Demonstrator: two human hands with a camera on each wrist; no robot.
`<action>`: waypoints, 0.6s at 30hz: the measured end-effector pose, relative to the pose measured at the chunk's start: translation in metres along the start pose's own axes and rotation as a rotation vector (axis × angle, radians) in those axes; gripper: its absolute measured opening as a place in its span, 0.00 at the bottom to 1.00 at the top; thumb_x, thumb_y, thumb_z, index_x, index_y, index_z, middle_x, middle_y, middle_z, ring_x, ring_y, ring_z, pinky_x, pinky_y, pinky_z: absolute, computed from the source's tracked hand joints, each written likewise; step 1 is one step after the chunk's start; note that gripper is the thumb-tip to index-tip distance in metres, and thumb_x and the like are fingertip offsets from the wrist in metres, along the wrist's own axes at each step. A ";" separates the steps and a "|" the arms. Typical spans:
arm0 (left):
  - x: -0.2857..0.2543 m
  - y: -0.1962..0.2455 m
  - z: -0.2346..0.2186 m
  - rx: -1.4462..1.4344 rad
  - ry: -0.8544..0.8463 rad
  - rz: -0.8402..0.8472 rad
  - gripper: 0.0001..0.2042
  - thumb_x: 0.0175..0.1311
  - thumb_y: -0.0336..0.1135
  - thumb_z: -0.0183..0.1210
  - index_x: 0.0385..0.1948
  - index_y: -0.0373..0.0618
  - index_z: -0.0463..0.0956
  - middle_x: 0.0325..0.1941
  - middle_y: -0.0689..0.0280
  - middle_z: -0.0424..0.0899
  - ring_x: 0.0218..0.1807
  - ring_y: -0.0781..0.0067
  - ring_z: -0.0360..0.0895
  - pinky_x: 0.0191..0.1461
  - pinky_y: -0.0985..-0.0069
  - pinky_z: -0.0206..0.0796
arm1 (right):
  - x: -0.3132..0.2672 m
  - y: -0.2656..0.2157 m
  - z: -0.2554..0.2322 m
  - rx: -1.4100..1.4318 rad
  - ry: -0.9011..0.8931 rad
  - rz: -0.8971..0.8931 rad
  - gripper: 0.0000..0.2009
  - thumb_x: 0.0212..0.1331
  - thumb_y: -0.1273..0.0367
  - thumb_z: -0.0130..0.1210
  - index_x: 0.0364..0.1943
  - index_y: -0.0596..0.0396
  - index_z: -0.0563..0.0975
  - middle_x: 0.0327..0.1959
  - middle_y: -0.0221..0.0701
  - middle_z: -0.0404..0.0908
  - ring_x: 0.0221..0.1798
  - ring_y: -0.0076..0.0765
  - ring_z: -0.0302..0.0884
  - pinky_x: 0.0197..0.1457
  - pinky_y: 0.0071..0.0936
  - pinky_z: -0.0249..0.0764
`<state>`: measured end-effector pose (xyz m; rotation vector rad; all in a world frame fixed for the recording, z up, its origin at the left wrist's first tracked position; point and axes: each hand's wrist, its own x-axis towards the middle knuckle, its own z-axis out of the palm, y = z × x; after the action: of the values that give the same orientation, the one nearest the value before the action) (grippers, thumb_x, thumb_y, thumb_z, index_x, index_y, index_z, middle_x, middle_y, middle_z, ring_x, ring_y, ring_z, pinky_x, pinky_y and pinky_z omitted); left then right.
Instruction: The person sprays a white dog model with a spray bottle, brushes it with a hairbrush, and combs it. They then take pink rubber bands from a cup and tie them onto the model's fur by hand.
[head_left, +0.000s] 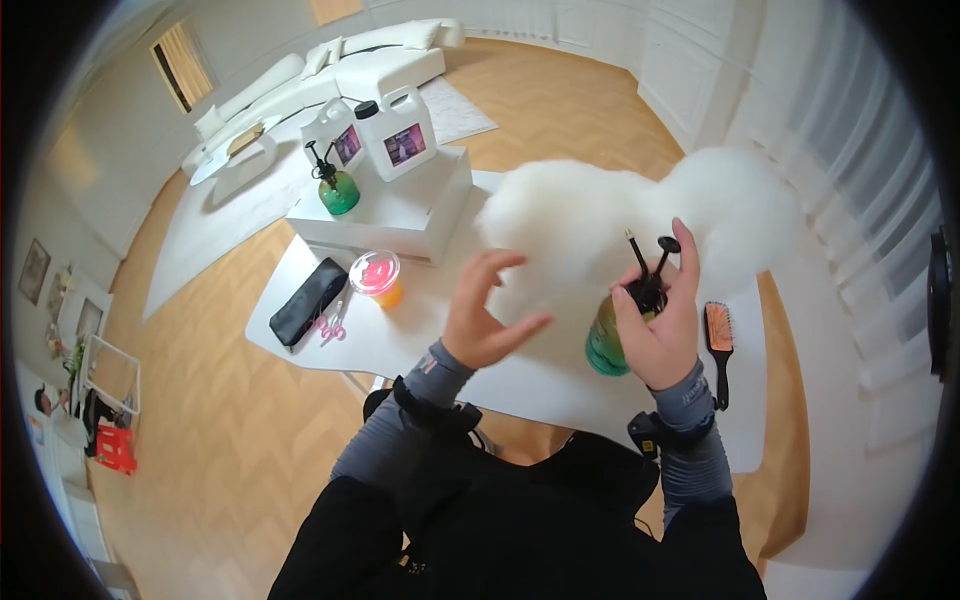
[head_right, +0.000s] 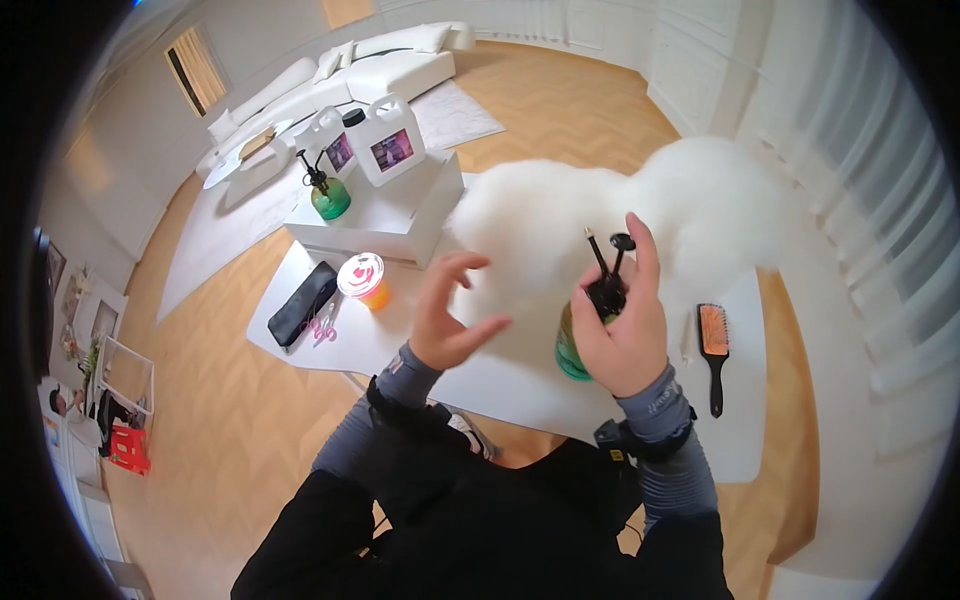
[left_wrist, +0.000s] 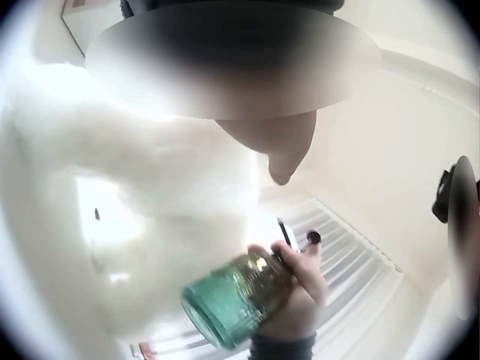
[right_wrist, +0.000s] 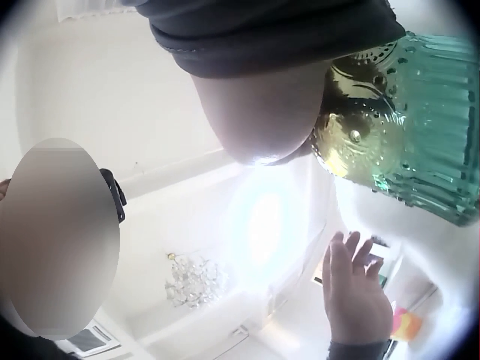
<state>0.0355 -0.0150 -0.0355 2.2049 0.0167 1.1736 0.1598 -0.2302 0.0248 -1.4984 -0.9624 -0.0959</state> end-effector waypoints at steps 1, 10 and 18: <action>0.008 0.025 0.000 -0.070 -0.106 -0.029 0.41 0.47 0.41 0.81 0.66 0.42 0.71 0.64 0.54 0.76 0.61 0.55 0.76 0.60 0.64 0.71 | 0.004 -0.005 0.009 -0.024 0.012 0.004 0.41 0.65 0.78 0.57 0.80 0.59 0.50 0.37 0.30 0.80 0.38 0.24 0.80 0.47 0.22 0.76; 0.017 0.055 0.030 0.196 0.028 0.010 0.32 0.56 0.32 0.70 0.66 0.42 0.72 0.54 0.54 0.79 0.55 0.47 0.79 0.55 0.62 0.75 | 0.019 -0.020 0.067 -0.059 0.043 -0.039 0.43 0.64 0.69 0.66 0.80 0.54 0.53 0.39 0.36 0.82 0.39 0.41 0.84 0.46 0.33 0.81; 0.044 0.023 -0.039 0.245 0.109 -0.160 0.33 0.47 0.41 0.81 0.55 0.41 0.76 0.49 0.55 0.79 0.51 0.49 0.81 0.53 0.58 0.75 | -0.013 0.018 0.052 -0.188 -0.048 -0.343 0.40 0.59 0.68 0.69 0.75 0.61 0.61 0.62 0.51 0.76 0.61 0.52 0.78 0.58 0.42 0.78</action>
<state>0.0266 0.0005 0.0253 2.2956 0.3940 1.2547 0.1374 -0.1894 -0.0081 -1.4966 -1.2708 -0.4087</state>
